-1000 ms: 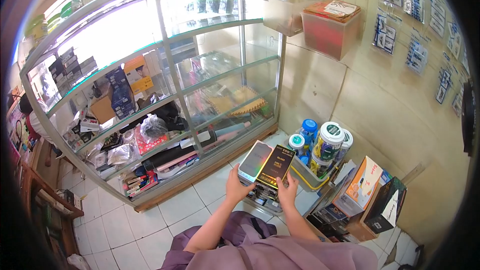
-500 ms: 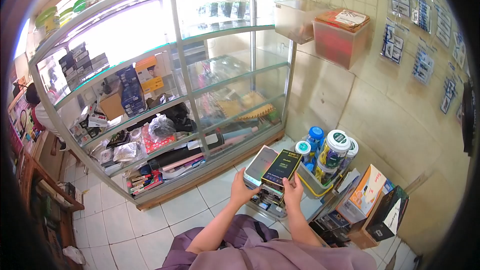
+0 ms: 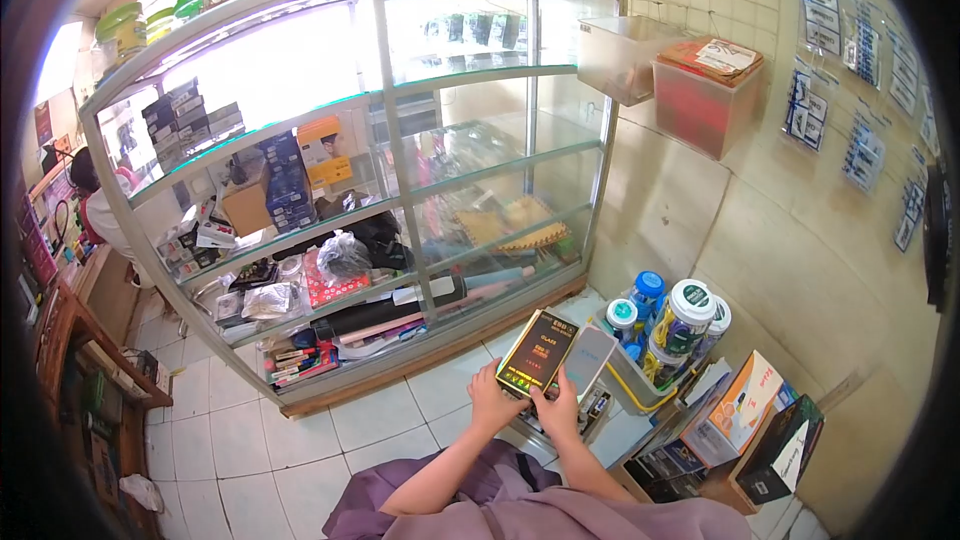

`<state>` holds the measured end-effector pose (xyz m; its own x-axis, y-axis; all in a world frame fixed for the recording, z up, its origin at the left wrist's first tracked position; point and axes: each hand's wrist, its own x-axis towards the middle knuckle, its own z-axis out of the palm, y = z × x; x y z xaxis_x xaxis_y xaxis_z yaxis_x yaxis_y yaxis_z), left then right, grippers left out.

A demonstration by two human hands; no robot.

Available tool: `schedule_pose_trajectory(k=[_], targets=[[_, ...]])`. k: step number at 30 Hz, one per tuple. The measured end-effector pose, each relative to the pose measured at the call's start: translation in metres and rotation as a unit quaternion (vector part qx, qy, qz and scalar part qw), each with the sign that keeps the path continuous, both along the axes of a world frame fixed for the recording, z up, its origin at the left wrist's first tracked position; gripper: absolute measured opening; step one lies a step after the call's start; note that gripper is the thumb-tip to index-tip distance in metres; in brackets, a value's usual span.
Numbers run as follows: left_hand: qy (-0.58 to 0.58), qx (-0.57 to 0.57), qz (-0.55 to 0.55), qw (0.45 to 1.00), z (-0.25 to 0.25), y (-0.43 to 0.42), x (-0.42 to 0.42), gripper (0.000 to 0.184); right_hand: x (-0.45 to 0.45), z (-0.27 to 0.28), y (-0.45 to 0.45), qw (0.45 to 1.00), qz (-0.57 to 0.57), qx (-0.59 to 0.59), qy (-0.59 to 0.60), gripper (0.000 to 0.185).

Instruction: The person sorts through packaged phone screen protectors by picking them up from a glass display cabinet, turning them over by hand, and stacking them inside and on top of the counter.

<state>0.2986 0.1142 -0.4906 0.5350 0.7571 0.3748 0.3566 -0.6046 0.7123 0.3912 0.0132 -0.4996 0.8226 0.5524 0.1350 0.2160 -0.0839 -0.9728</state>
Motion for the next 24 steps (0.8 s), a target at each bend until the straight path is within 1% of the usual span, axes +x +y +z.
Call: schedule_pose_trajectory(k=[2,3,5,6,8,9,11,12,14,15,17,18,20,21,23,24], targets=[[-0.016,-0.002,-0.001,1.000,-0.001,0.000,-0.003,0.097,-0.001,-0.006,-0.002,0.990,-0.013,-0.057,-0.129,0.078],[-0.016,-0.001,0.000,1.000,-0.003,0.000,-0.004,0.097,-0.003,-0.002,-0.002,0.990,-0.012,-0.056,-0.129,0.078],[-0.049,0.000,-0.009,0.999,-0.007,0.001,-0.007,0.097,-0.010,0.007,-0.005,0.998,0.028,0.000,-0.049,0.077],[-0.048,0.001,-0.008,0.999,-0.006,0.000,-0.009,0.097,-0.013,0.012,-0.006,0.998,0.029,0.000,-0.049,0.077],[-0.052,-0.014,-0.013,0.998,-0.002,-0.001,-0.013,0.095,-0.017,0.018,-0.006,0.997,0.052,0.053,0.036,0.074],[-0.051,-0.014,-0.012,0.999,-0.003,0.000,-0.015,0.095,-0.017,0.012,-0.005,0.997,0.052,0.053,0.037,0.074],[-0.051,-0.054,-0.062,0.995,-0.003,0.005,-0.021,0.101,-0.015,-0.008,-0.001,0.996,0.046,0.076,0.011,0.070],[-0.050,-0.054,-0.060,0.995,0.001,0.007,-0.026,0.101,-0.015,-0.011,0.000,0.996,0.047,0.076,0.012,0.070],[-0.037,-0.143,-0.148,0.978,0.010,0.012,-0.037,0.107,-0.015,-0.016,0.001,0.985,0.059,0.126,0.101,0.071],[-0.037,-0.143,-0.146,0.978,0.009,0.015,-0.041,0.107,-0.017,-0.009,0.000,0.985,0.061,0.126,0.102,0.071],[-0.054,-0.210,-0.203,0.955,0.003,0.023,-0.043,0.105,-0.019,0.008,-0.004,0.984,0.056,0.109,0.129,0.067],[-0.056,-0.209,-0.201,0.955,0.001,0.025,-0.042,0.105,-0.019,0.008,-0.004,0.984,0.058,0.109,0.128,0.067],[-0.083,-0.276,-0.191,0.938,-0.004,0.030,-0.041,0.091,-0.020,0.010,-0.004,0.979,0.052,0.106,0.164,0.068],[-0.085,-0.274,-0.190,0.939,0.002,0.029,-0.043,0.091,-0.021,0.014,-0.005,0.980,0.054,0.106,0.162,0.068],[-0.094,-0.330,-0.218,0.914,0.015,0.026,-0.049,0.081,-0.023,0.023,-0.008,0.975,0.070,0.135,0.161,0.069],[-0.096,-0.329,-0.217,0.914,0.018,0.024,-0.052,0.081,-0.023,0.019,-0.008,0.975,0.072,0.136,0.160,0.069]])
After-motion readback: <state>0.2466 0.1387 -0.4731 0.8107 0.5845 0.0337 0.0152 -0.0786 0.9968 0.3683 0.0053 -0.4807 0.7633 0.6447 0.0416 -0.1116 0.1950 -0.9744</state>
